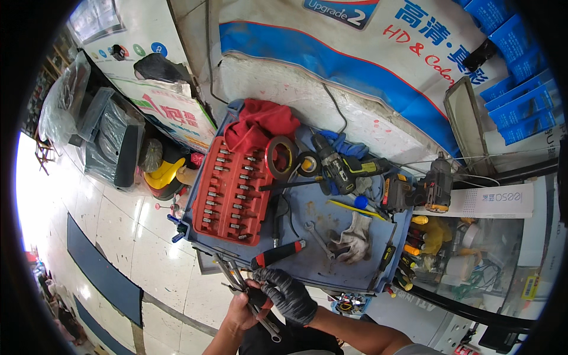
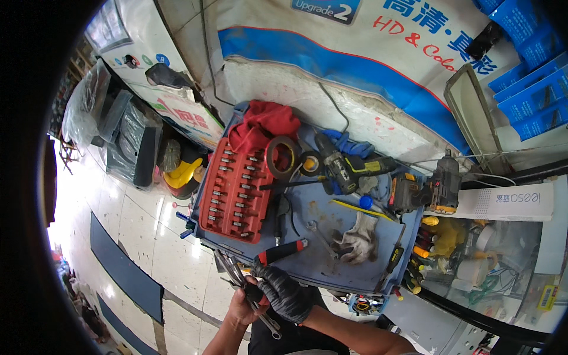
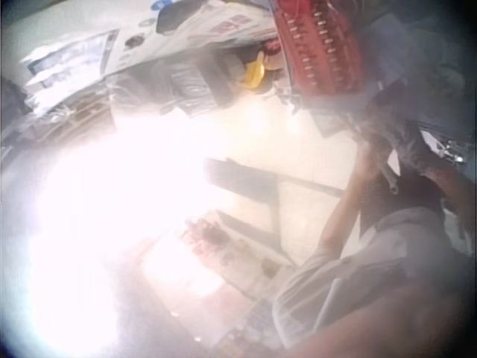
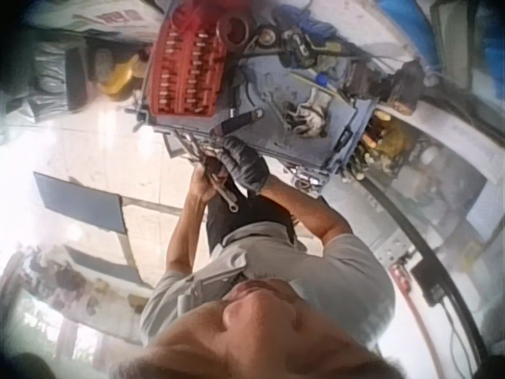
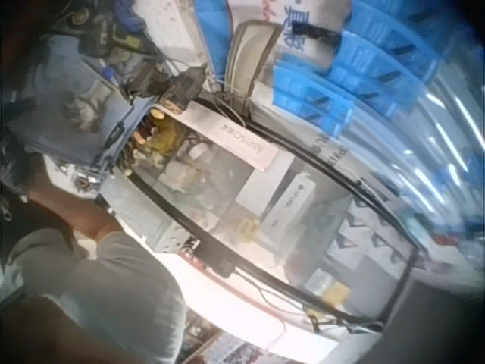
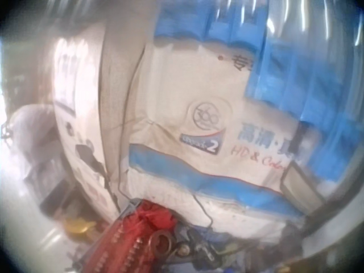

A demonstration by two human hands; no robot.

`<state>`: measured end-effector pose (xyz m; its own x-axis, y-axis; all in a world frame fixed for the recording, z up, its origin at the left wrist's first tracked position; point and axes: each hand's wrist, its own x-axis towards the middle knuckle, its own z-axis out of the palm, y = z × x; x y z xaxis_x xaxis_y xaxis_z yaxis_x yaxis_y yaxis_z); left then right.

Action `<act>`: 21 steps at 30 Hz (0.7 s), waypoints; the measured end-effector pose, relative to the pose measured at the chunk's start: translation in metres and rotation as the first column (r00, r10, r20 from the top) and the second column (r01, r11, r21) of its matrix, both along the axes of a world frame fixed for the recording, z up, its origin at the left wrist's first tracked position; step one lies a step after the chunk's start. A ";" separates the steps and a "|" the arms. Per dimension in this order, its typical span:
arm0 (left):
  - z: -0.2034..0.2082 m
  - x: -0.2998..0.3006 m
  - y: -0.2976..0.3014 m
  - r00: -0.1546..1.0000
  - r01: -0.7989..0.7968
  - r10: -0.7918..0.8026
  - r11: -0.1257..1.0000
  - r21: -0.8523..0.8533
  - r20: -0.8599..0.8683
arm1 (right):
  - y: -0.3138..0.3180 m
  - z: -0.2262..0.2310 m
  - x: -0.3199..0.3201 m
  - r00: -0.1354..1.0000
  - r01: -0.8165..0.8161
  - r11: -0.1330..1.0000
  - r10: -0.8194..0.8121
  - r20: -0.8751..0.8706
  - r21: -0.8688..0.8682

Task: The person gathers various hand tools from a cluttered workbench and places them into a metal tray. They then move around the workshop, picking up additional tools and placing them into a red toolbox. The person also handles a cloth and a small black object from a shelf.

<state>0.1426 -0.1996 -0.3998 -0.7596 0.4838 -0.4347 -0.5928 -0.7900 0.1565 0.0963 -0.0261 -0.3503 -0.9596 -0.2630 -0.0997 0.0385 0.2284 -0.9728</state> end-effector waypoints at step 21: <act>-0.006 0.013 -0.022 0.989 -0.002 -0.010 0.996 -0.087 -0.146 | 0.012 -0.064 -0.153 0.981 0.096 0.603 -0.191 0.026 0.792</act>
<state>0.1555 -0.2218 -0.4057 -0.8160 0.4523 -0.3599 -0.5617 -0.7673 0.3094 -0.0569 -0.0139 -0.4139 -0.9503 0.1021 -0.2941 0.2222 0.8841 -0.4111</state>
